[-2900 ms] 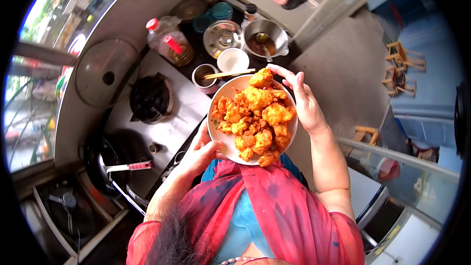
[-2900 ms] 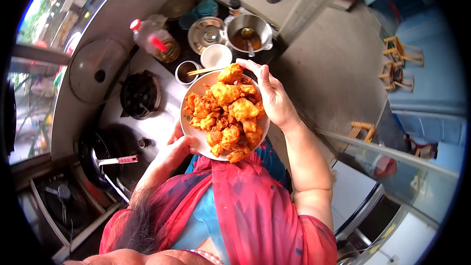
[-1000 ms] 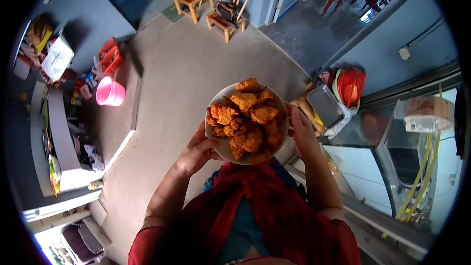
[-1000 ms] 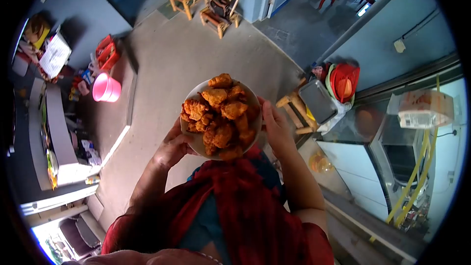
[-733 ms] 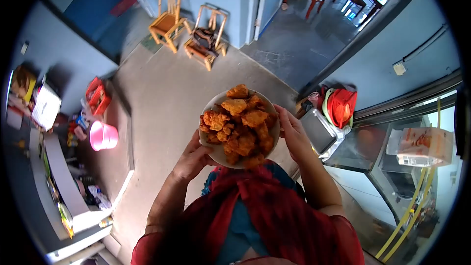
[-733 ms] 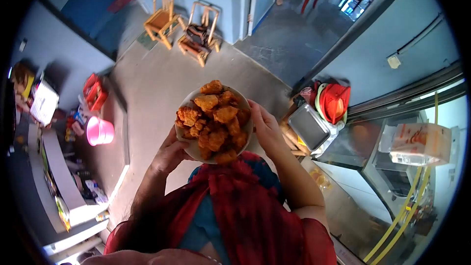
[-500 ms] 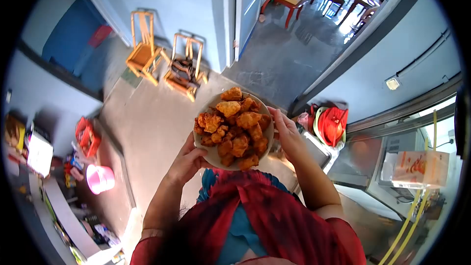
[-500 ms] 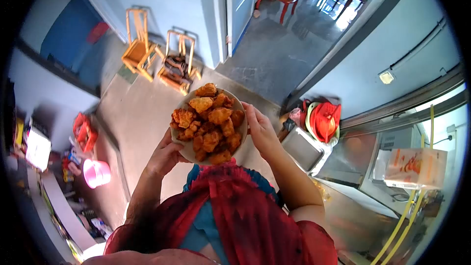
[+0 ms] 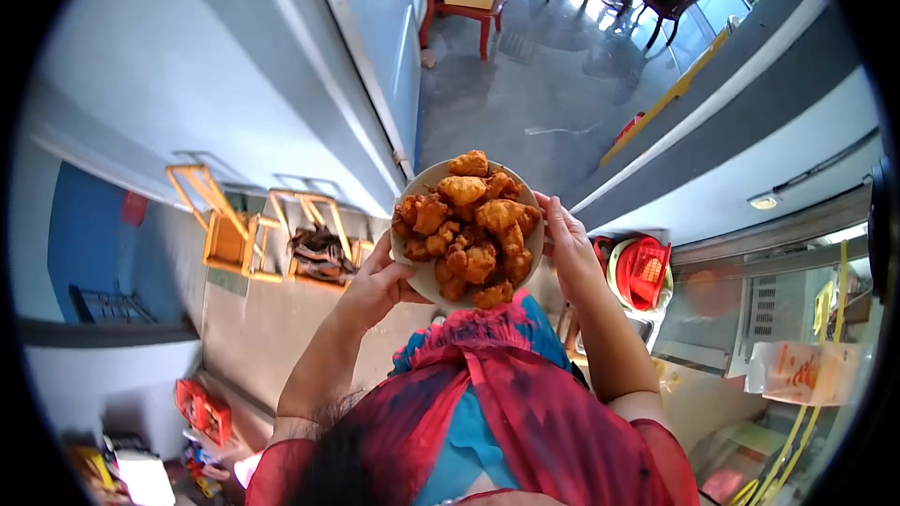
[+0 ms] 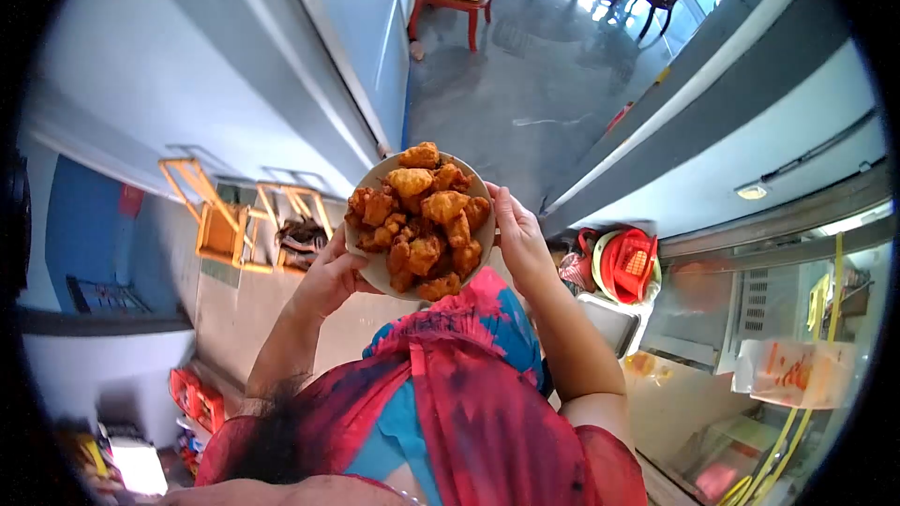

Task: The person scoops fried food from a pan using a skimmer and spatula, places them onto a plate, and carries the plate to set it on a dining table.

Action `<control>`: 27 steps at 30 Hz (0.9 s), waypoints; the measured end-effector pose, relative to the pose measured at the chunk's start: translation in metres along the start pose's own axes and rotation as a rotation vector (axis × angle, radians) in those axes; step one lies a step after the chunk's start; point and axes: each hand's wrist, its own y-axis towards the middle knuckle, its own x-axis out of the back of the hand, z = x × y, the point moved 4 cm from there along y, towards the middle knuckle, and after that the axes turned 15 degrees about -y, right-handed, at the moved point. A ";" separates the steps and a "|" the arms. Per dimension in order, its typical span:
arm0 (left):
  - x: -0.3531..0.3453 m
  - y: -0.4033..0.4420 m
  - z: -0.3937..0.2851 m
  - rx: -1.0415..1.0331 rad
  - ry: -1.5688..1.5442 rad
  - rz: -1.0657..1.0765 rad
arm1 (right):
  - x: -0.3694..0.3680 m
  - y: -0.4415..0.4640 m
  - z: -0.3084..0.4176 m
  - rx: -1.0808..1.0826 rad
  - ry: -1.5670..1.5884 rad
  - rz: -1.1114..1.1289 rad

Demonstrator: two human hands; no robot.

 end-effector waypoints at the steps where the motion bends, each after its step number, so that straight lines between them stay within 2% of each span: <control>1: -0.001 0.028 -0.012 0.007 -0.002 0.004 | 0.008 0.027 0.000 0.006 -0.008 -0.003; 7: -0.018 0.193 -0.065 0.048 0.022 0.001 | 0.073 0.178 0.023 -0.002 -0.008 -0.069; 10: -0.045 0.280 -0.099 0.032 0.044 -0.007 | 0.113 0.259 0.065 0.043 -0.024 -0.091; 13: -0.081 0.360 -0.150 0.058 0.015 0.014 | 0.151 0.337 0.111 0.024 -0.060 -0.105; 16: -0.125 0.412 -0.174 0.052 0.043 0.031 | 0.195 0.378 0.147 0.058 -0.027 -0.136; 21: -0.193 0.548 -0.222 0.074 0.034 0.046 | 0.280 0.492 0.197 0.035 -0.027 -0.146; 25: -0.240 0.697 -0.259 0.113 0.061 0.076 | 0.362 0.608 0.234 0.030 0.004 -0.161; 27: -0.290 0.756 -0.260 0.118 0.061 0.114 | 0.421 0.640 0.245 0.027 0.000 -0.178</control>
